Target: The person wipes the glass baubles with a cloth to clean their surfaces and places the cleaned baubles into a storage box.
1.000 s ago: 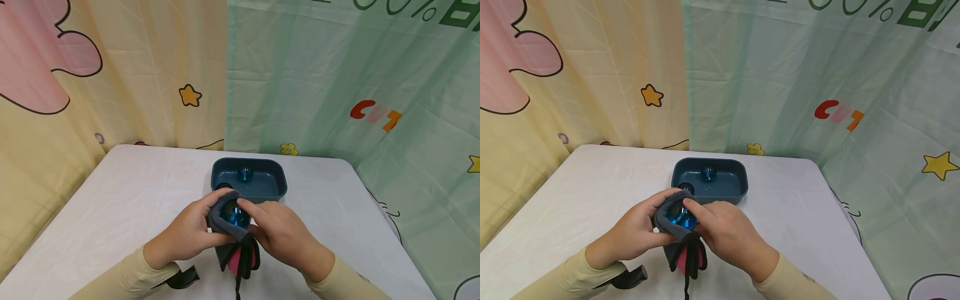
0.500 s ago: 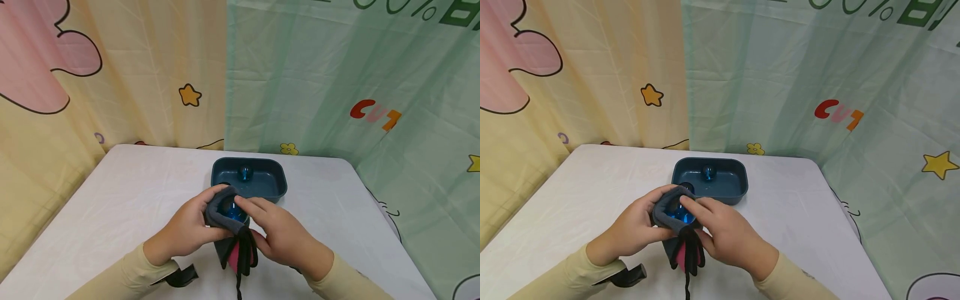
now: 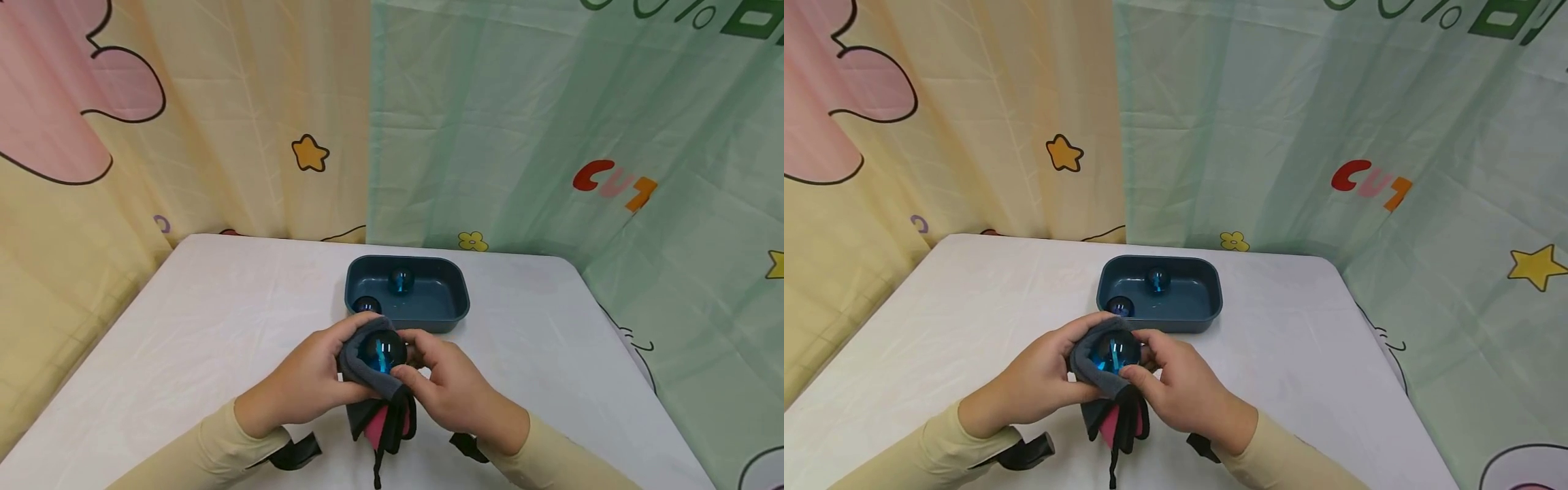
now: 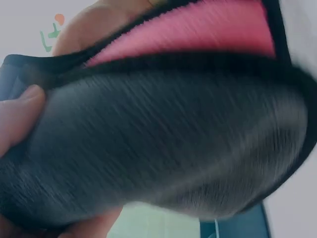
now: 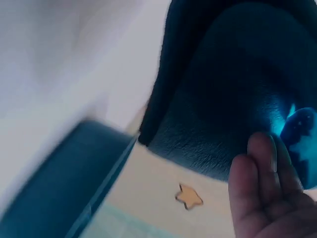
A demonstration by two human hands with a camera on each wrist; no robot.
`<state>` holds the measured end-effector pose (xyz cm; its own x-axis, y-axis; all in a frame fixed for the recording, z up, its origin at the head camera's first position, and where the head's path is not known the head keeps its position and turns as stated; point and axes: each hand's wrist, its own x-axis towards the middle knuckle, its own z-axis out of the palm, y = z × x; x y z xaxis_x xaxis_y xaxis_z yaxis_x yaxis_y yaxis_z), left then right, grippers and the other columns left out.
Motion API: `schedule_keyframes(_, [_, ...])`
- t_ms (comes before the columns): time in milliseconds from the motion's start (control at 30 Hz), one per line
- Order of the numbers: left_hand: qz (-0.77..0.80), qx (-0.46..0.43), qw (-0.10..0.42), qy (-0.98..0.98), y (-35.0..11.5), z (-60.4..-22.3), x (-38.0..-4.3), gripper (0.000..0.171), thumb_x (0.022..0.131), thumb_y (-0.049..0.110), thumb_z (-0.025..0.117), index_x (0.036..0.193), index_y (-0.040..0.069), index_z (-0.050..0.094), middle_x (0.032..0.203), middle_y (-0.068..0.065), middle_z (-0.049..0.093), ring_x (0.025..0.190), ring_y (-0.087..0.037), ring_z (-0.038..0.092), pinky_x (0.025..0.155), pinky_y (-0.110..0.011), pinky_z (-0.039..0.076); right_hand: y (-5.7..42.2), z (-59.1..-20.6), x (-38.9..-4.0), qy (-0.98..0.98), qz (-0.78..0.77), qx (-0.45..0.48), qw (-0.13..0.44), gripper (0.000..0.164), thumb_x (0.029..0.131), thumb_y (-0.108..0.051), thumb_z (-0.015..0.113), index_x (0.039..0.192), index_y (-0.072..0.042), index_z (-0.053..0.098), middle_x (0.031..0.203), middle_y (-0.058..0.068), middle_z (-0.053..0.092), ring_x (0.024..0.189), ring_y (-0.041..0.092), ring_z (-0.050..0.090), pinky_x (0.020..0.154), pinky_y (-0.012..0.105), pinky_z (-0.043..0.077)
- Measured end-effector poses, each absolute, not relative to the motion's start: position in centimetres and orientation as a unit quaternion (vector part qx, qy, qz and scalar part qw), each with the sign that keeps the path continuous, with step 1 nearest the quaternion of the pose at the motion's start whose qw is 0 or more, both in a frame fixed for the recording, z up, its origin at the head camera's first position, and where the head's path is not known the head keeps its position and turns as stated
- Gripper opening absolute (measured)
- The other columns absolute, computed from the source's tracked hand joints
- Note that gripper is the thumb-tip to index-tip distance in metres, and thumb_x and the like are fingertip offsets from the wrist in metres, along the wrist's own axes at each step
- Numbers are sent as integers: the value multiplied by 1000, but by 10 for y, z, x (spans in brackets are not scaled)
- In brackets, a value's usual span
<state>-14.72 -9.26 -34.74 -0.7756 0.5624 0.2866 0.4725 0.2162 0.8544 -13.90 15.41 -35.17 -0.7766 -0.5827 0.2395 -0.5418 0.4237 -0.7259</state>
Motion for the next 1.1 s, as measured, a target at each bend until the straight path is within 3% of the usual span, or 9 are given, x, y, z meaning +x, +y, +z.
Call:
schedule_keyframes(167, [547,318,37,773,-92,-347,-146,82,86,18,90,155,17,46,142,0,67,122,-14,68,103,-27,55,157,-348,-136,879,-270,-388,-60,79,99,-12,72,164,-10,28,130,6,72,112,17,71,97,41,61])
schedule_keyframes(267, [556,317,51,767,-92,-346,-146,83,85,17,89,156,15,45,144,-2,65,123,-15,68,103,-25,55,158,-348,-136,875,-185,-421,-149,86,89,-6,83,161,-13,37,124,5,74,106,17,72,91,37,62])
schedule_keyframes(333, [554,319,57,767,-93,-345,-146,84,86,18,89,156,15,44,144,-2,65,124,-15,67,104,-24,54,158,-348,-136,873,-173,-423,-168,83,87,-5,84,158,-11,42,119,4,75,103,17,72,89,35,62])
schedule_keyframes(433, [546,320,57,772,-94,-345,-146,82,86,20,89,155,16,45,143,-1,66,124,-15,67,105,-25,53,156,-347,-137,877,-249,-398,-98,76,91,-3,79,157,-10,41,124,6,75,101,15,72,85,32,62])
schedule_keyframes(533, [534,318,44,782,-96,-344,-146,79,86,20,90,153,18,48,140,1,68,122,-14,68,103,-28,55,155,-347,-139,864,-356,-355,-16,71,97,-4,74,158,-9,39,118,7,76,96,12,72,74,27,61])
schedule_keyframes(600, [524,313,32,791,-98,-343,-147,78,85,21,90,152,20,50,139,3,68,121,-14,68,103,-30,55,155,-347,-140,850,-402,-341,7,68,99,-6,72,158,-10,38,109,7,77,91,10,71,66,24,59])
schedule_keyframes(667, [514,303,20,802,-102,-341,-147,76,85,21,90,151,20,52,139,3,68,121,-15,68,102,-31,56,155,-346,-141,846,-416,-333,9,67,100,-11,72,158,-10,38,104,6,77,91,10,71,64,25,58])
schedule_keyframes(900, [458,249,-12,853,-144,-321,-151,70,86,24,90,146,17,56,130,-2,71,109,-18,68,93,-31,58,167,-336,-162,880,-386,-273,-31,68,100,-19,74,157,-11,39,118,5,78,94,11,72,79,27,60])
schedule_keyframes(1100, [314,201,-55,926,-199,-304,-169,74,84,26,91,147,13,55,118,-10,75,97,-21,69,88,-44,57,194,-332,-200,924,-315,-216,-36,69,102,-23,72,159,-9,36,103,4,79,79,11,67,68,30,55])
